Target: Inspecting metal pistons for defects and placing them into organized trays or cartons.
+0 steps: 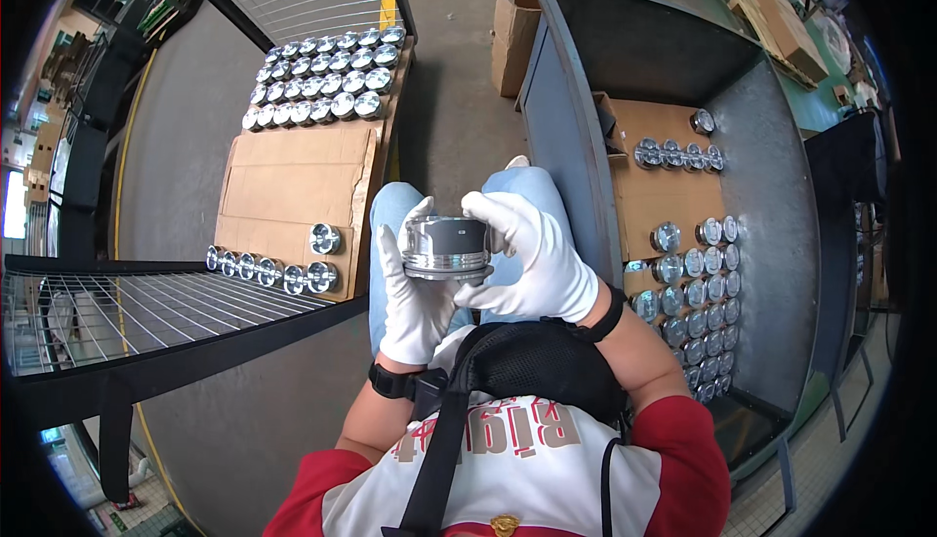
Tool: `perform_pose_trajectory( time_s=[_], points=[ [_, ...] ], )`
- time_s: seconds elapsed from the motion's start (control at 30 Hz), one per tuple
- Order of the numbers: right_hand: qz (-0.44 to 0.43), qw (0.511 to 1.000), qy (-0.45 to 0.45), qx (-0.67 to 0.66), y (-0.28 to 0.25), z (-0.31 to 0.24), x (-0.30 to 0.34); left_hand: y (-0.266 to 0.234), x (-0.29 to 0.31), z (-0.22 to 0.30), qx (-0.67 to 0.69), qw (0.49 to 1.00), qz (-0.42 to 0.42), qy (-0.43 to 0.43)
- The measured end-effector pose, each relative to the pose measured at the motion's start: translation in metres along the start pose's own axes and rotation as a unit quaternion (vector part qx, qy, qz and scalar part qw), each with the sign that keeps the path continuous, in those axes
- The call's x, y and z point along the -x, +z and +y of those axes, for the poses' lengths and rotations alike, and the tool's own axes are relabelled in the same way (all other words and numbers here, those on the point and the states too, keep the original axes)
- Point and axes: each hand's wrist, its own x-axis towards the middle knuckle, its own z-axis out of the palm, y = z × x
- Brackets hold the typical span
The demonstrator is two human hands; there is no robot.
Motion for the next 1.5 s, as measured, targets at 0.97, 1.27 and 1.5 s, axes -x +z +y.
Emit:
perform_pose_trajectory(
  time_s=[0.97,1.27,1.5],
  points=[
    [0.079,0.971,-0.128,0.187,0.015,-0.012,0.004,0.004,-0.008,-0.016,0.123,0.983,-0.09,-0.099],
    [0.047,0.978,-0.096,0.182,0.014,-0.003,0.002,-0.004,-0.01,-0.013,0.217,0.973,-0.071,-0.033],
    [0.051,0.988,-0.025,0.145,0.019,0.007,0.001,0.002,-0.004,-0.006,-0.089,0.987,0.077,0.109]
  ],
)
